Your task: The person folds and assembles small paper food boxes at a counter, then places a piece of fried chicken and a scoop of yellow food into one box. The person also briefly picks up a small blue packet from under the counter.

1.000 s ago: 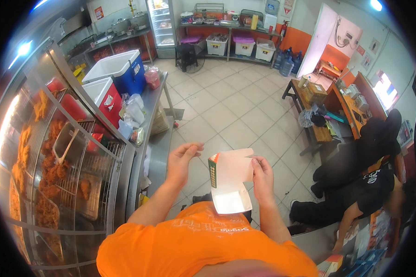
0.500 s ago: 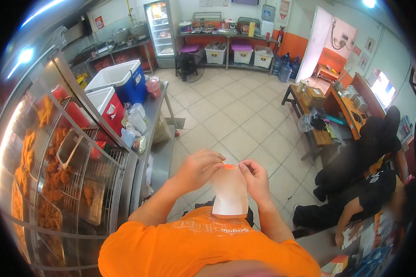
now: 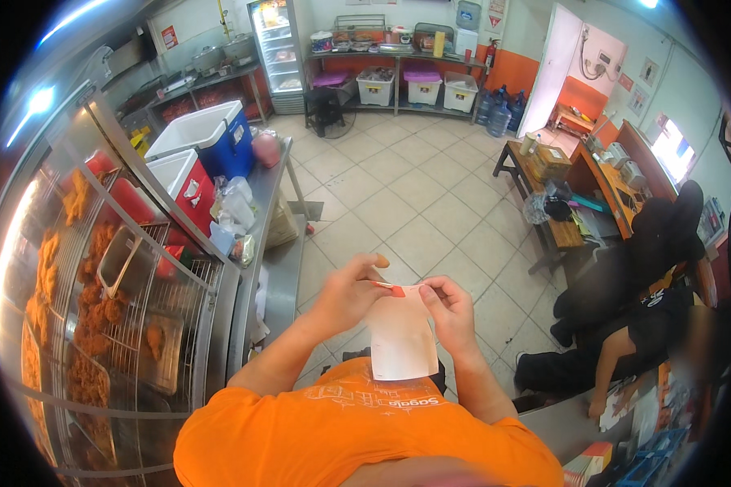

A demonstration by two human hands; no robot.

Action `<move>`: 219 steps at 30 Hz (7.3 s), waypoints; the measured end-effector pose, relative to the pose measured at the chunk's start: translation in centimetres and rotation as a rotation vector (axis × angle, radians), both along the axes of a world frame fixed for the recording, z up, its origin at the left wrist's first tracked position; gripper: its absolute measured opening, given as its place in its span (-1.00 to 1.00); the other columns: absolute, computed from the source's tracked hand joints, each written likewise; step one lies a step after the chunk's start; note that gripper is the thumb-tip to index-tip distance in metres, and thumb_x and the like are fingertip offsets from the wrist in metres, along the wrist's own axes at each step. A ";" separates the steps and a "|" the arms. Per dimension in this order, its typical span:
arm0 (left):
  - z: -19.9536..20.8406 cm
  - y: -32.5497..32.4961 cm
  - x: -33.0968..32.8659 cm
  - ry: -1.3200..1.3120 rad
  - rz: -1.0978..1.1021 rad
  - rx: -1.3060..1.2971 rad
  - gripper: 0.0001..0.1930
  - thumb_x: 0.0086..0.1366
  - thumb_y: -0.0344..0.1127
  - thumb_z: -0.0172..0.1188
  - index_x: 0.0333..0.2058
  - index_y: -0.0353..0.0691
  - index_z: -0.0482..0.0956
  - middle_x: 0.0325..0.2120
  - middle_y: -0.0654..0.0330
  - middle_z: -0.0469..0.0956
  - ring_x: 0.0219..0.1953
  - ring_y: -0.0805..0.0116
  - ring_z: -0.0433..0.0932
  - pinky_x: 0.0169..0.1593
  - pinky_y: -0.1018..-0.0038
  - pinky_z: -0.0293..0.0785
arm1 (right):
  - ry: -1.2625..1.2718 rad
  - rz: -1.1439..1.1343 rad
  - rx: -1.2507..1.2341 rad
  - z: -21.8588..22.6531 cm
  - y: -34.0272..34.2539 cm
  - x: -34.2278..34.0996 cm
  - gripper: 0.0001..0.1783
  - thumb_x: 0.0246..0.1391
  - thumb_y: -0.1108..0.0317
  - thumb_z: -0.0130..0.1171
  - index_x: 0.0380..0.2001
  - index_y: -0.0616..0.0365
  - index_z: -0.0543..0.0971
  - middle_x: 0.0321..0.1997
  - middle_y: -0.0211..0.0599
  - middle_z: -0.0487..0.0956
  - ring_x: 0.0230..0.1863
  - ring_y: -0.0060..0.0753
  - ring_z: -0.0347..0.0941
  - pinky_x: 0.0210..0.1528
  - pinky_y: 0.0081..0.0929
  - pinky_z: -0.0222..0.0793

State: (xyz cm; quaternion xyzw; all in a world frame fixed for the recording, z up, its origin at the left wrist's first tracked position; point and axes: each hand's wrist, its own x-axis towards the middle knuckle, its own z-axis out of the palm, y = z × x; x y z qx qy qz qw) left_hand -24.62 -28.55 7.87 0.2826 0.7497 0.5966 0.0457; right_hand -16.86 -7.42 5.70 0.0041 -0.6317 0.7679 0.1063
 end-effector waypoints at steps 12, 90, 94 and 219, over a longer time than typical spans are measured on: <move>-1.7 1.5 -2.3 0.414 0.197 0.133 -0.19 0.22 -0.65 0.44 0.36 -0.26 0.19 -0.09 0.07 0.59 -0.02 0.28 0.64 0.16 0.37 0.53 | 0.227 -0.030 0.115 -1.0 -3.1 1.1 -0.84 0.40 0.58 0.12 -0.02 0.36 0.57 0.27 -0.08 0.56 0.26 -0.34 0.50 0.29 -0.39 0.42; -8.0 1.2 1.1 0.490 0.073 0.286 -0.27 0.25 -0.49 0.50 0.33 -0.23 0.31 -0.21 0.03 0.75 -0.19 0.11 0.78 -0.13 0.35 0.66 | 0.129 -0.076 0.187 -3.4 -2.6 1.4 -0.85 0.33 0.55 0.25 -0.09 0.35 0.70 0.18 -0.06 0.67 0.16 -0.32 0.60 0.19 -0.38 0.53; -7.2 0.9 1.2 0.665 0.107 0.232 -0.30 0.23 -0.49 0.51 0.29 -0.26 0.35 -0.25 0.05 0.74 -0.25 0.10 0.75 -0.19 0.31 0.64 | 0.141 -0.036 0.187 -3.5 -2.5 1.2 -0.88 0.32 0.55 0.26 -0.13 0.35 0.69 0.13 -0.07 0.68 0.11 -0.31 0.63 0.16 -0.38 0.53; -16.6 12.9 2.9 -0.462 -0.839 -0.547 -0.47 0.53 -0.20 0.14 0.35 -0.36 0.36 0.10 -0.17 0.63 0.13 0.01 0.65 0.20 0.26 0.55 | -1.393 -0.743 1.305 -26.5 12.4 41.9 -0.45 0.00 0.11 0.49 0.03 0.09 0.62 0.30 -0.14 0.47 0.38 0.09 0.32 0.49 0.05 0.12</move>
